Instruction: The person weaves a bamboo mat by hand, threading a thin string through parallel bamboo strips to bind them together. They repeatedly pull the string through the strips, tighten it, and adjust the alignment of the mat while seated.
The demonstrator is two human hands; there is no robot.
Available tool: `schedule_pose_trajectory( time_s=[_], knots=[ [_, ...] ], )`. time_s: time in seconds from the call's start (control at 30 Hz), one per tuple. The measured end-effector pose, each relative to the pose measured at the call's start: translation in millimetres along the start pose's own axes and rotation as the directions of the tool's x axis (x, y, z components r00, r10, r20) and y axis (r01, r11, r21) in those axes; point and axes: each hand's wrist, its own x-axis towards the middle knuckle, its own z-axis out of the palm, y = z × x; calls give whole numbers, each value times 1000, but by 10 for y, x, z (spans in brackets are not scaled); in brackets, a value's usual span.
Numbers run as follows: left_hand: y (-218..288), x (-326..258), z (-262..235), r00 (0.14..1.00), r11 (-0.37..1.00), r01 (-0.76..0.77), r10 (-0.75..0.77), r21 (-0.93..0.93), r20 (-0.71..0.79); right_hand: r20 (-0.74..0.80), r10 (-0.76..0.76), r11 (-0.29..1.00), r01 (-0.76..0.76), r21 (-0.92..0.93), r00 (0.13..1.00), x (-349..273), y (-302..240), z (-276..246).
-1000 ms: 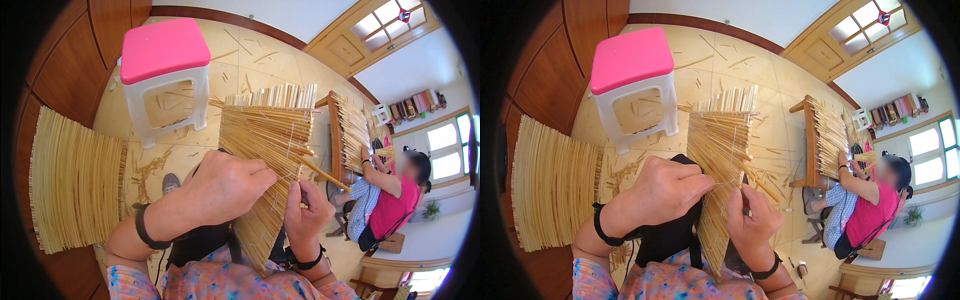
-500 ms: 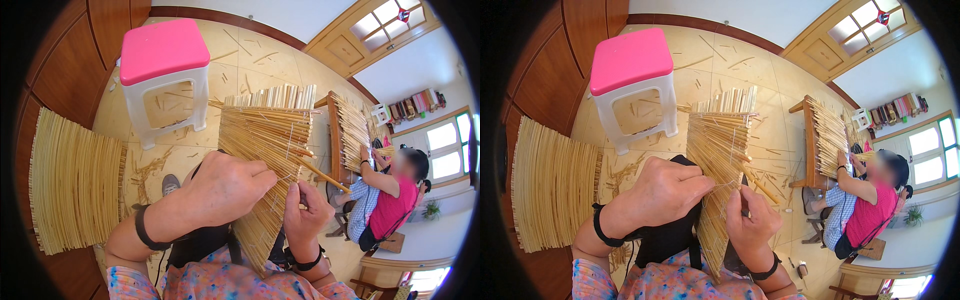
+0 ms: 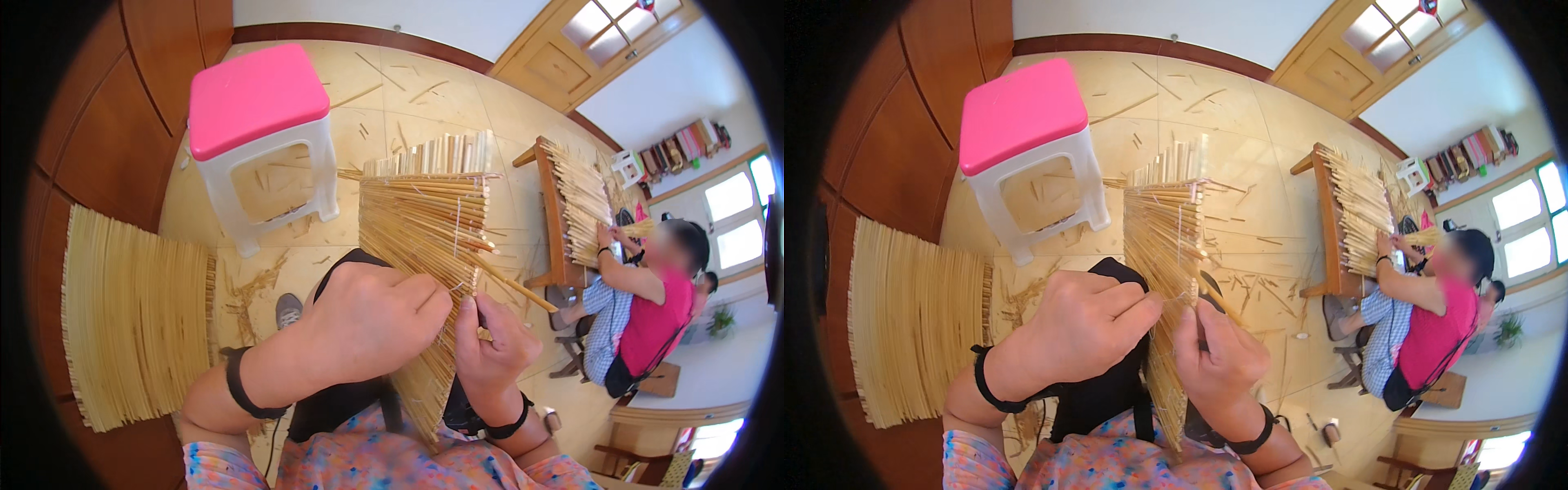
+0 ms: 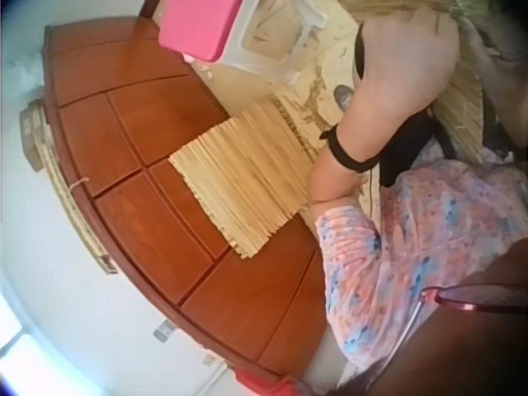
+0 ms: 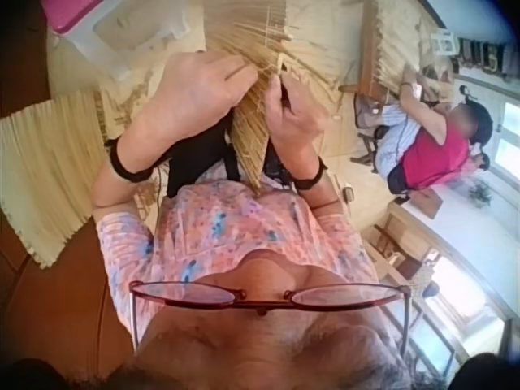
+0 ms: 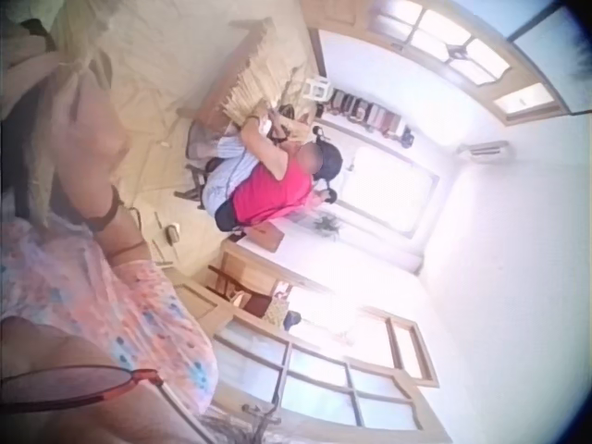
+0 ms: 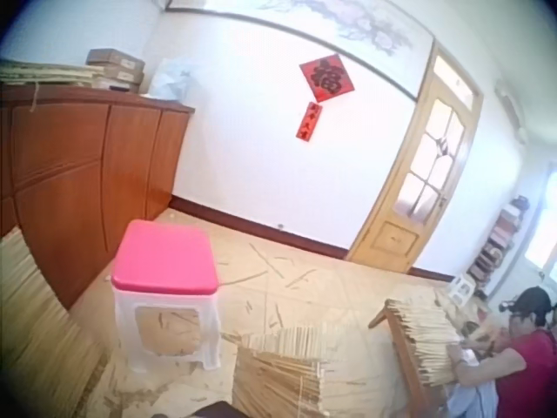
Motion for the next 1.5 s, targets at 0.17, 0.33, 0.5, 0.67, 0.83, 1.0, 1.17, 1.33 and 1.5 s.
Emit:
schedule_pose_trajectory(
  time_s=[0.17,0.33,0.5,0.67,0.83,1.0,1.17,1.33,1.5],
  knots=[
    [-105,36,-11,1000,999,-20,20,-49,5,-28,-5,998,7,68,1000,22,-27,20],
    [-162,32,35,999,987,45,-44,-154,13,-59,31,970,-16,244,998,-32,55,66],
    [-147,67,40,995,985,86,-78,-147,59,-12,154,830,-122,544,988,-195,195,37],
    [-152,36,52,988,981,134,-122,-140,91,-29,140,735,-84,672,990,-259,315,118],
    [-150,43,122,983,969,176,-163,-175,87,68,171,603,-159,782,983,-309,335,144],
    [-73,128,150,978,966,196,-179,-169,110,76,170,581,-163,797,982,-366,332,195],
    [-71,137,127,977,980,174,-160,-93,139,27,180,629,-137,765,983,-352,333,174],
    [0,127,50,922,927,361,-339,-100,186,28,138,698,-117,706,990,-343,319,148],
    [-34,102,-20,865,863,478,-432,-163,255,48,144,726,-138,674,988,-372,272,131]
  ],
)
